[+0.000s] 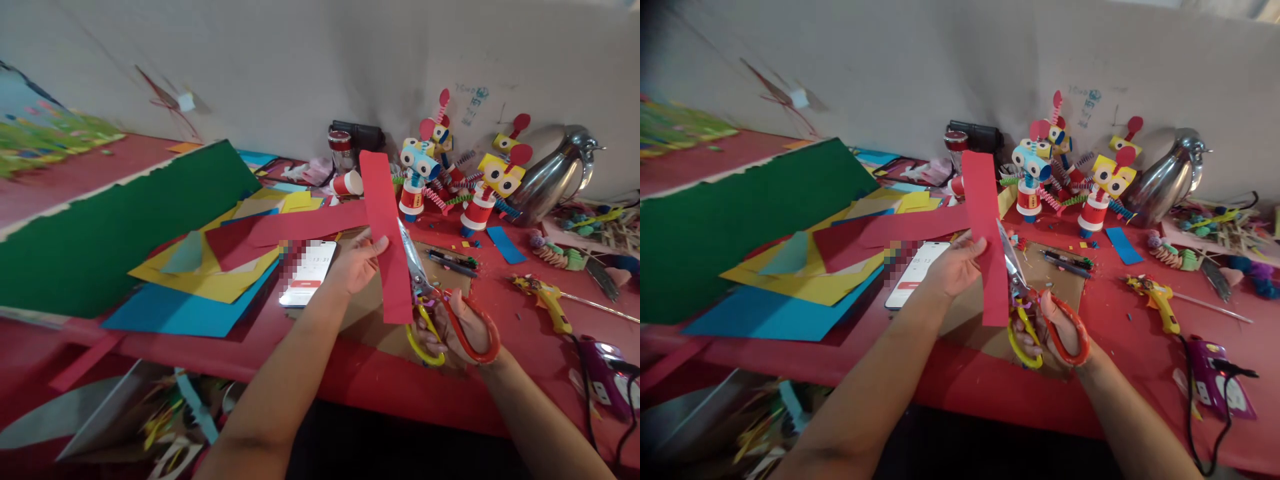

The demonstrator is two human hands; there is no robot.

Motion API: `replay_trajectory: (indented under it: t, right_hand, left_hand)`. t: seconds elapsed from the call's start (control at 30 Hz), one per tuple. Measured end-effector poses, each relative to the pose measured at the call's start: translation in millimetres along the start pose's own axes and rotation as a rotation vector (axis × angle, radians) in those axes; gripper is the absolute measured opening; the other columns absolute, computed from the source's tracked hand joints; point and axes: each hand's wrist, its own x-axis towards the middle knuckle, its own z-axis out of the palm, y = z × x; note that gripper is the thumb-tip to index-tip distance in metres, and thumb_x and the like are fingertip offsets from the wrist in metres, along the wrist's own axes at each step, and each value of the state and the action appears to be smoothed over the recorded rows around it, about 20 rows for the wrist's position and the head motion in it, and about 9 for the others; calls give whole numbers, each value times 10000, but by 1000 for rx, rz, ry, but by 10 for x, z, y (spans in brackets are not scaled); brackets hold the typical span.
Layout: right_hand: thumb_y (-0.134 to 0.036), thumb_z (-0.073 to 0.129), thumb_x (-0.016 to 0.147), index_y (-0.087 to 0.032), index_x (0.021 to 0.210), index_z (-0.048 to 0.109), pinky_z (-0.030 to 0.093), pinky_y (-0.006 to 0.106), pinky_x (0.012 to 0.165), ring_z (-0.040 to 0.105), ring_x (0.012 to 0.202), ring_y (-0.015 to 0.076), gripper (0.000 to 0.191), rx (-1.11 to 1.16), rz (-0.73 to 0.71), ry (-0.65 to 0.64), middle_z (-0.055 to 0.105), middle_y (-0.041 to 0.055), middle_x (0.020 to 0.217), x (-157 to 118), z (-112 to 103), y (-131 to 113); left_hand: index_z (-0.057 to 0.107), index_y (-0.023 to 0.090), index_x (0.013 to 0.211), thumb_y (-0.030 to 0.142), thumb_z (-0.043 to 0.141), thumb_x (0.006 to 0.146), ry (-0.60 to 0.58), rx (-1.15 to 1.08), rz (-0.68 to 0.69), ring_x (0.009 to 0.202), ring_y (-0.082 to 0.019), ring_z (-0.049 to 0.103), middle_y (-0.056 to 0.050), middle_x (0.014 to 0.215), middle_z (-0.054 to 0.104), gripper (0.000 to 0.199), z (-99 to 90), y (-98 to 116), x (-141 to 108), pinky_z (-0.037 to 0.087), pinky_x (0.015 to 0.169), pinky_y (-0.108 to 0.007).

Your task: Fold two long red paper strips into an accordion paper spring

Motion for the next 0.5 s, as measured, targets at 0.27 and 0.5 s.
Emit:
replay_trajectory:
  t: [0.27,0.5]
  right_hand:
    - [-806,507,727,-185,898,570,231,203,391,327,517,93,647,-27,-18,19,446,-10,661,37,-23,78]
    - [-754,585,720,-186,855,563,236,184,391,361,555,88,585,39,-12,0,470,3,740,4,-35,29]
  left_hand:
    - [674,187,823,233,812,662,66,-21,7,736,-153,711,1,777,738,217,-36,5,69,596,737,-272]
    - [670,184,843,183,797,661,117,-25,2,723,-144,702,-2,783,738,222,-76,53,78,589,707,-253]
